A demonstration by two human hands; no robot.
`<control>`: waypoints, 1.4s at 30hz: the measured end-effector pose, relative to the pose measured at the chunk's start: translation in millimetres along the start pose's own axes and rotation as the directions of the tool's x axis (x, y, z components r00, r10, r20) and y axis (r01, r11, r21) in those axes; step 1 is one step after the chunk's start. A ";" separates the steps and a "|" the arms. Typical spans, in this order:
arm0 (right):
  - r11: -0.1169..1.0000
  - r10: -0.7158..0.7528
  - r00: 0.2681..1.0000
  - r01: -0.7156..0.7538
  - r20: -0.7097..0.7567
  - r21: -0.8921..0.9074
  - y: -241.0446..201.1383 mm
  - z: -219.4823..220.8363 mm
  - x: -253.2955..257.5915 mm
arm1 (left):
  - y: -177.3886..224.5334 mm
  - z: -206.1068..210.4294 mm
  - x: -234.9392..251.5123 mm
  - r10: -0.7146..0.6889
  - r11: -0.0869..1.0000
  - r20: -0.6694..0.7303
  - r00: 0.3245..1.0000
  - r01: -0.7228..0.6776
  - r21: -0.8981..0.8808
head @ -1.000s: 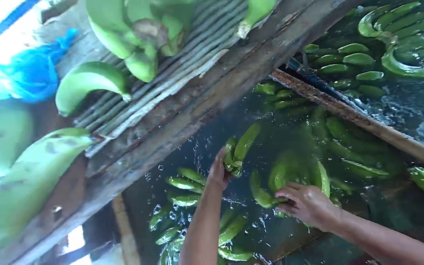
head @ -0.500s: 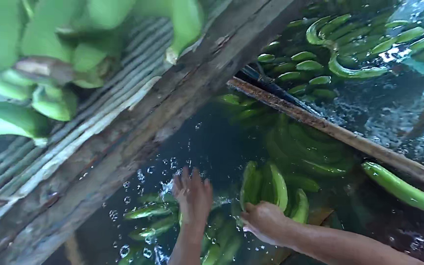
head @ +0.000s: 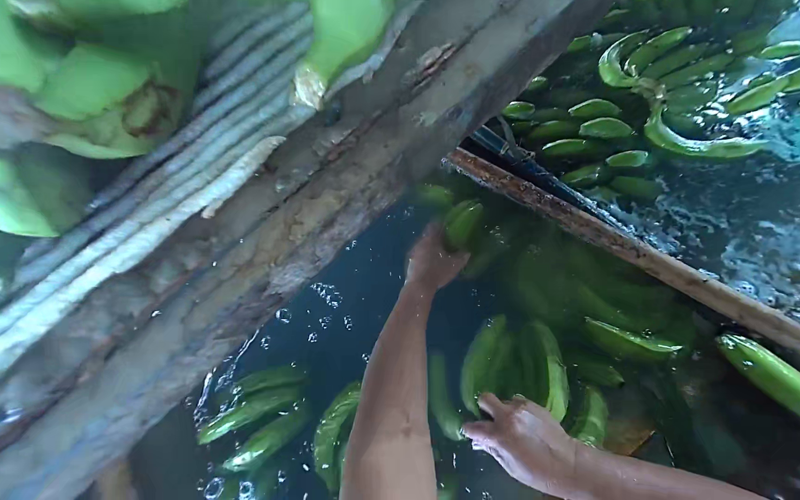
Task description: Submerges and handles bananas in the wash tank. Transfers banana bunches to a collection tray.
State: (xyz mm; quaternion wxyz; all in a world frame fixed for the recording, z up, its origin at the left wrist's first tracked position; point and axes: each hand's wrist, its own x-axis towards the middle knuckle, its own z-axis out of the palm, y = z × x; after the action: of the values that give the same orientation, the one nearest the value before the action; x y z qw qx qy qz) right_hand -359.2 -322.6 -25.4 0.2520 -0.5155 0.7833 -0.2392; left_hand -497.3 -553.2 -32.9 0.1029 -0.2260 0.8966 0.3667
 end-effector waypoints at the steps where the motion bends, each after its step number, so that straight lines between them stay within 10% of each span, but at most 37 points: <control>1: 1.000 0.015 1.000 -0.015 -0.017 -0.001 1.2 0.5 0.8 | -8.8 -2.8 -9.2 -0.038 0.997 0.002 0.999 0.038 -0.074; 4: 0.994 0.098 0.995 -0.097 -0.024 0.047 1.7 -3.9 3.7 | -36.6 -13.4 -47.7 -0.245 0.870 0.115 0.963 0.270 -0.413; 8: 0.980 0.178 0.977 -0.165 -0.116 0.112 5.0 1.5 11.5 | -68.7 -22.3 -106.2 -0.453 0.444 0.351 0.819 0.549 -0.708; 14: 0.947 0.290 0.955 -0.278 -0.058 0.159 -6.9 -8.1 30.2 | -83.6 -12.1 -173.7 -0.499 0.251 0.317 0.806 0.485 -0.838; 24: 0.925 0.248 0.934 -0.307 0.257 0.224 -26.5 -13.0 43.5 | -67.8 8.1 -238.6 -0.651 0.534 -0.090 0.754 0.371 -0.759; 28: 0.914 0.206 0.929 -0.295 0.306 0.280 -25.0 -5.9 49.8 | -72.4 -1.1 -244.9 -0.606 0.737 -0.125 0.786 0.495 -0.461; 33: 0.892 0.175 0.884 -0.329 0.434 0.311 -27.2 1.7 58.0 | -34.3 -11.9 -228.5 -0.082 0.950 -0.451 0.889 0.207 0.235; 36: 0.893 0.131 0.947 -0.242 0.295 0.380 -28.8 34.1 55.7 | 17.2 13.6 -178.7 0.174 0.975 -0.235 0.956 -0.133 0.179; 39: 0.799 0.093 0.975 -0.195 0.204 0.569 -27.3 48.0 48.7 | 57.3 50.3 -102.6 0.031 0.999 0.211 0.977 -0.035 0.019; 42: 0.567 0.207 0.835 -0.527 0.510 0.633 -42.1 -3.0 44.9 | 73.2 81.0 -55.7 -0.109 0.994 0.295 0.949 0.108 0.019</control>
State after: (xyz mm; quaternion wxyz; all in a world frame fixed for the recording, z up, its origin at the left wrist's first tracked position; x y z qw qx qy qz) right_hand -347.6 -378.9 -3.1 0.6335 -0.2207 0.6384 -0.3774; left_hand -482.2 -431.8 -26.1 0.2561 -0.2173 0.8579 0.3889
